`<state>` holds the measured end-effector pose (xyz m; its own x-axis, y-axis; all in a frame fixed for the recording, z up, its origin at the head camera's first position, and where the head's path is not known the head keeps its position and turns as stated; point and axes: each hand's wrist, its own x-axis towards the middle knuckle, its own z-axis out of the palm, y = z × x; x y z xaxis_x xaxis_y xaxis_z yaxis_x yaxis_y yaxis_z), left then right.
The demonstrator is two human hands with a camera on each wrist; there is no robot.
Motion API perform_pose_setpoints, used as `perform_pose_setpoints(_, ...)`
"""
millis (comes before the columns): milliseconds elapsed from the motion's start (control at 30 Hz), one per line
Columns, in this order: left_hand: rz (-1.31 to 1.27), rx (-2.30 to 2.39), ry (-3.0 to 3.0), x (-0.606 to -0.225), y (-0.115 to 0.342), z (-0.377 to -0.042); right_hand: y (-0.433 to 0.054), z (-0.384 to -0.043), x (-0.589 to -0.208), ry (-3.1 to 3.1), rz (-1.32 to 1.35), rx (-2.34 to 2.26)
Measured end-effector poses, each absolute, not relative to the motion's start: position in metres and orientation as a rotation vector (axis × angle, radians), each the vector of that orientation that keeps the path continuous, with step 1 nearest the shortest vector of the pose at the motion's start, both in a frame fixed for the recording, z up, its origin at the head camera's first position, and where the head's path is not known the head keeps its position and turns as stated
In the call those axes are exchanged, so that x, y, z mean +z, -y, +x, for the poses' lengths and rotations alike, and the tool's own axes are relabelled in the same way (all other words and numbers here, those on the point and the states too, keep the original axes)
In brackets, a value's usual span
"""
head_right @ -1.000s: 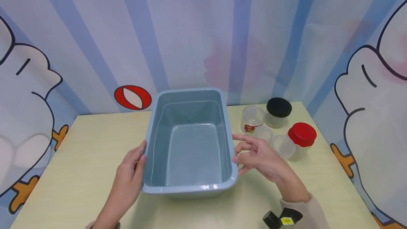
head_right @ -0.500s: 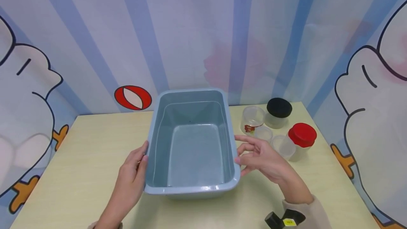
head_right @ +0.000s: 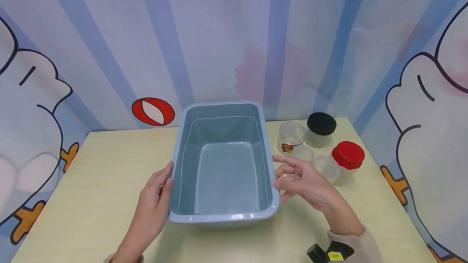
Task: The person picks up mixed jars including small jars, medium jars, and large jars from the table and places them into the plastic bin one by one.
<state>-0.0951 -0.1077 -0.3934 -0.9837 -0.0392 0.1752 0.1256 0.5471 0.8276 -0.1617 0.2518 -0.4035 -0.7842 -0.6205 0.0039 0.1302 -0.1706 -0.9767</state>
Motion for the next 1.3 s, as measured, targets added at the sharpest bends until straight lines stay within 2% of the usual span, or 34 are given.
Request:
perform_pose_setpoints(767, -0.080, -1.386, 2.664, -0.389, 0.118, -0.099, -0.254, -0.163, -0.403, -1.558, -0.587, -2.001)
perform_pose_setpoints(1300, -0.115, -1.322, 2.666, -0.375, 0.139, -0.132, -0.254, -0.164, -0.399, -1.530, -0.588, -1.978)
